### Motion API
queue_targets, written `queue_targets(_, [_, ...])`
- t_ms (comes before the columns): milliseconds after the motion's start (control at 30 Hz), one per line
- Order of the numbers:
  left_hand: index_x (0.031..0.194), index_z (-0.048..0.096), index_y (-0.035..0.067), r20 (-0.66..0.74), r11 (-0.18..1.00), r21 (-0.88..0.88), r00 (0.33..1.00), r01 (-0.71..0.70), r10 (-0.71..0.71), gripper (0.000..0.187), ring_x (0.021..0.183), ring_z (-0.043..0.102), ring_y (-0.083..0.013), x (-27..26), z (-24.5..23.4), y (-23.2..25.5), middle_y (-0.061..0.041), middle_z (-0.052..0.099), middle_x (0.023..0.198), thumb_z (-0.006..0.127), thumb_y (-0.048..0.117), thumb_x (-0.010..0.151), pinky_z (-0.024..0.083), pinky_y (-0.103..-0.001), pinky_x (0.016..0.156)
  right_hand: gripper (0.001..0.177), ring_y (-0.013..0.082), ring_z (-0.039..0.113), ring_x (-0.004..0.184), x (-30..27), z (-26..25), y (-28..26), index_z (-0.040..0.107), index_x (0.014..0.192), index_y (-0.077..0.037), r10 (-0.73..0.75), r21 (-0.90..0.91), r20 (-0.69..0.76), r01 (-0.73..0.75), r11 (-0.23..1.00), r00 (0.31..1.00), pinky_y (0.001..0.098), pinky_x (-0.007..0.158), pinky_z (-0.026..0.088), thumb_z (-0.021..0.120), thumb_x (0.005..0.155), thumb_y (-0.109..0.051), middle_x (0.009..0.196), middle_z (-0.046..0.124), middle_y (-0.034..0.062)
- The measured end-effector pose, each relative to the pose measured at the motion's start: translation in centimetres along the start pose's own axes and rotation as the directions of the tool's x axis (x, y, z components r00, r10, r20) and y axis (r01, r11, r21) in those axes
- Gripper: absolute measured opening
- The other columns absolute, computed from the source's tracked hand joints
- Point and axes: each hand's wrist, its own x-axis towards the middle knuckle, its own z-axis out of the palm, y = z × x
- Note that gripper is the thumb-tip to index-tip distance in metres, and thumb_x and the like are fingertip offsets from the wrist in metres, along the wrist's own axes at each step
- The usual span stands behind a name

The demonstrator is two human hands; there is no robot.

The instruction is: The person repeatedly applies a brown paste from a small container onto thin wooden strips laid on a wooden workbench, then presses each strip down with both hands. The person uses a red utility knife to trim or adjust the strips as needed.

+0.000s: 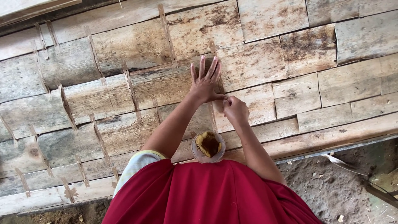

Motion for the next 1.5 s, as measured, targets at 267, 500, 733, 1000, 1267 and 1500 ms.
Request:
queue_targets(267, [0.167,0.014,0.017,-0.008,1.0,0.009,1.0,-0.003,0.003,0.138,0.155,-0.014,-0.0444,0.0,0.0,-0.2,-0.002,-0.001,0.174,0.078,0.077,0.061,-0.001,-0.074,0.12,0.029,0.0418,0.073,0.101,1.0,2.8,0.8,0.068,0.099,-0.016,-0.116,-0.237,-0.119,0.086,0.968,0.986,0.0541,0.093,0.053,0.049,0.096,-0.039,0.097,0.077,0.0153])
queue_targets(500, [0.167,0.011,0.018,-0.041,1.0,0.005,0.999,-0.019,0.019,0.138,0.157,-0.009,-0.0444,1.7,5.6,-2.5,-0.003,-0.002,0.175,0.076,0.076,0.06,0.004,-0.075,0.12,0.025,0.0447,0.073,0.089,1.7,0.5,-2.6,0.06,0.101,-0.019,-0.366,-0.081,-0.34,0.361,0.929,0.866,0.0591,0.079,0.056,0.048,0.107,-0.04,0.093,0.075,0.0179])
queue_targets(733, [0.168,0.014,0.017,-0.051,1.0,-0.005,0.999,-0.005,0.005,0.142,0.157,-0.007,-0.0464,0.2,1.6,-0.8,-0.011,0.0,0.174,0.08,0.08,0.058,0.004,-0.074,0.12,0.038,0.0468,0.057,0.105,13.3,-1.6,-5.8,0.054,0.103,-0.015,-0.559,-0.124,-0.554,0.603,0.788,0.617,0.0515,0.081,0.051,0.084,0.089,-0.032,0.102,0.05,0.0105])
queue_targets(1000, [0.166,0.019,0.017,-0.058,0.999,-0.024,0.998,-0.023,0.022,0.142,0.156,-0.009,-0.0472,0.4,1.8,-1.1,-0.011,-0.001,0.173,0.08,0.083,0.056,0.004,-0.077,0.118,0.056,0.0411,0.045,0.114,15.8,-1.7,-8.7,0.044,0.101,-0.022,-0.483,-0.176,-0.463,0.457,0.872,0.743,0.0555,0.092,0.043,0.088,0.076,-0.045,0.109,0.044,0.0065])
queue_targets(1267, [0.166,0.02,0.018,-0.06,1.0,0.023,0.998,-0.001,0.002,0.148,0.157,-0.005,-0.046,0.6,1.5,-1.1,-0.011,0.001,0.173,0.077,0.089,0.049,0.005,-0.076,0.118,0.056,0.0368,0.042,0.112,14.3,-2.8,-10.8,0.043,0.102,-0.022,-0.489,-0.239,-0.524,0.431,0.87,0.697,0.055,0.092,0.04,0.087,0.083,-0.052,0.109,0.041,0.0051])
queue_targets(1500, [0.167,0.014,0.019,-0.021,0.999,0.04,1.0,0.002,-0.001,0.153,0.157,-0.007,-0.045,0.9,2.8,-1.2,-0.011,0.001,0.174,0.07,0.097,0.048,0.002,-0.074,0.118,0.061,0.0366,0.043,0.113,14.4,-3.7,-13.4,0.041,0.103,-0.02,-0.534,-0.339,-0.569,0.413,0.845,0.626,0.053,0.094,0.04,0.083,0.088,-0.061,0.113,0.042,0.0085])
